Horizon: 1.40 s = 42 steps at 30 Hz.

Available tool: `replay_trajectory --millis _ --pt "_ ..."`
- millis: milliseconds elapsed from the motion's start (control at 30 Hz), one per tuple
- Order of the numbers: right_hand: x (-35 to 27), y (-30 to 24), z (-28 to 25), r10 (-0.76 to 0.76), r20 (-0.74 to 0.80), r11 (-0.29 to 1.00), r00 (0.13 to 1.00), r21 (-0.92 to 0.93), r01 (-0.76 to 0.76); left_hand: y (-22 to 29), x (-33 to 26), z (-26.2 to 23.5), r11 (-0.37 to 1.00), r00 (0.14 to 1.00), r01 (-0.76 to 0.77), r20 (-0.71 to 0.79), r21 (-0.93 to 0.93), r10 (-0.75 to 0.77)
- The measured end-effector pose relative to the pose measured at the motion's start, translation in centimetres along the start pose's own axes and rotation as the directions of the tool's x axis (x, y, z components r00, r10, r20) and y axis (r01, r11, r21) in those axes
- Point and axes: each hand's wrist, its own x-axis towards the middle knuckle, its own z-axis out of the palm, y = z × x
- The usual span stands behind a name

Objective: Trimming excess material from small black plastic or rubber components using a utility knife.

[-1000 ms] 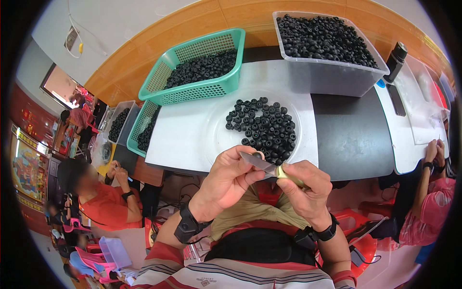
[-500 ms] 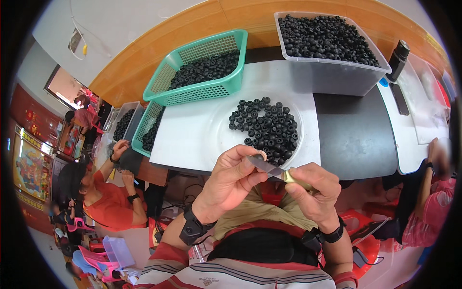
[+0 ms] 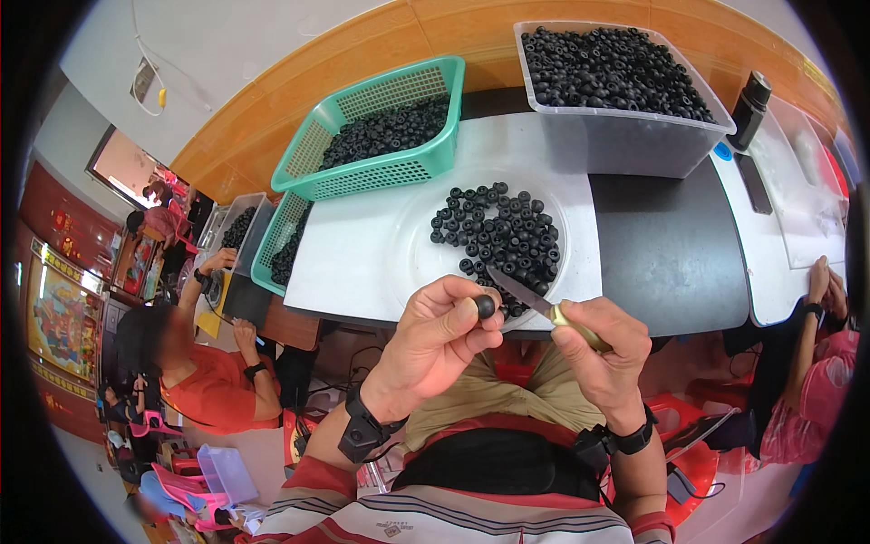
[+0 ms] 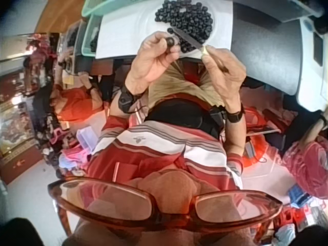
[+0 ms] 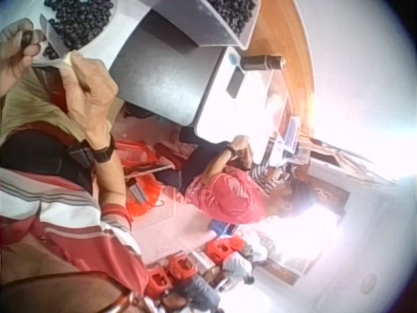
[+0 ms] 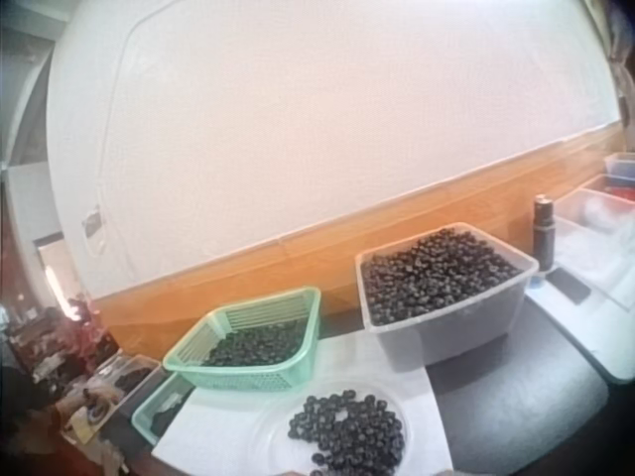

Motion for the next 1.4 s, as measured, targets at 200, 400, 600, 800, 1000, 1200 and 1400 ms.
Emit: replay_trajectory --millis 200,400,600,800,1000,1200,1400 --pt "-0.1 -0.2 -0.7 0.044 -0.014 0.999 0.999 0.003 -0.044 1.0 0.5 -0.5 0.995 0.994 -0.036 -0.099 0.089 0.045" --pt "-1.0 -0.2 -1.7 0.102 -0.032 0.994 0.994 -0.036 -0.103 5.9 3.0 -2.2 0.748 0.891 -0.208 -0.193 0.631 0.411" --pt "-1.3 -0.5 -1.5 0.145 -0.038 0.988 0.989 -0.039 -0.147 17.0 9.3 -6.3 -0.077 0.57 -0.154 0.153 0.985 0.807" --pt "-2.4 -0.2 -2.0 0.23 -0.108 0.972 0.967 -0.021 -0.233 12.6 7.5 -7.5 -0.278 0.648 -0.046 0.241 0.959 0.723" --pt "-2.6 0.2 -1.9 0.228 -0.1 0.973 0.968 -0.012 -0.231 6.2 5.6 -5.8 -0.261 0.889 -0.172 0.264 0.95 0.376" --pt "-2.4 -0.3 -0.9 0.223 -0.06 0.974 0.973 -0.015 -0.224 6.5 6.1 -6.1 -0.49 0.934 -0.169 0.297 0.855 0.196" --pt "-2.8 -0.3 -0.6 0.231 -0.046 0.972 0.972 -0.032 -0.233 6.3 6.3 -6.0 -0.483 0.934 -0.2 0.315 0.853 0.169"
